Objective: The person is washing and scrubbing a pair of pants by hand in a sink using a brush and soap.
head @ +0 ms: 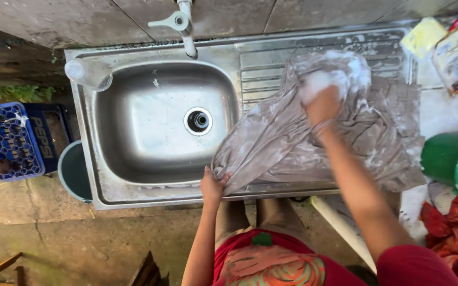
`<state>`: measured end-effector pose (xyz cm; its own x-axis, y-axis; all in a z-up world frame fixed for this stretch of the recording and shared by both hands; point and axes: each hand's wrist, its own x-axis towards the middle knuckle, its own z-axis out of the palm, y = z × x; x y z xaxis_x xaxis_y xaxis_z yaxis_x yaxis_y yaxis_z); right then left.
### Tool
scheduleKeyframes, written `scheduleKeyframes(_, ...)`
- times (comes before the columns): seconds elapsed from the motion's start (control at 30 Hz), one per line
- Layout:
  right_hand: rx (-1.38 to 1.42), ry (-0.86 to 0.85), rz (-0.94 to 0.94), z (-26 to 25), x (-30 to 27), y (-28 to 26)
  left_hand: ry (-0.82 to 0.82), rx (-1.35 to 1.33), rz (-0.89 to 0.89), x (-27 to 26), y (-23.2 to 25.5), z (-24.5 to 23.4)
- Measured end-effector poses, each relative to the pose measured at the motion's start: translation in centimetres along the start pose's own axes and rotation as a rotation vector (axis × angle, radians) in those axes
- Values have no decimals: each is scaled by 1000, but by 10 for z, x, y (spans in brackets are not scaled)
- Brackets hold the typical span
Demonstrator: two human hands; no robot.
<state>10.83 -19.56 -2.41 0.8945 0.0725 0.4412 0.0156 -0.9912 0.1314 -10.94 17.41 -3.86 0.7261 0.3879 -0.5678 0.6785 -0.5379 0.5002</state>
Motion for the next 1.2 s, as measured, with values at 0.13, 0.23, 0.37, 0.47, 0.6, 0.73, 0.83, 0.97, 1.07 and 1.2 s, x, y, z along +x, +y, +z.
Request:
scheduleKeyframes(0.13,529,-336,-188,-86,-29,-111,52,126,167,25,-25,5)
scheduleKeyframes(0.23,554,-394,-439,-81,-29,-85,66,112,160,16,-40,-31)
scheduleKeyframes(0.37,460,-479,133,0,-19,40,105,172,-22,15,-50,-43)
scheduleKeyframes(0.47,-103,-226,224,59,-12,189,97,255,-118,13,-7,-90)
scheduleKeyframes(0.6,-123,-278,430,31,20,141,-19,-193,134,39,-75,-43)
scheduleKeyframes(0.73,254,-304,301,-17,-22,-23,92,-574,112,43,-56,-11)
scheduleKeyframes(0.83,518,-635,-122,-83,-29,-129,328,-371,183,58,-48,19)
scheduleKeyframes(0.97,769,-656,-285,-95,-17,-115,398,-247,46,46,-5,16)
scheduleKeyframes(1.07,511,-327,49,-40,7,42,178,166,309,43,7,29)
scheduleKeyframes(1.2,-307,-73,156,29,-4,159,-74,221,380,43,93,87)
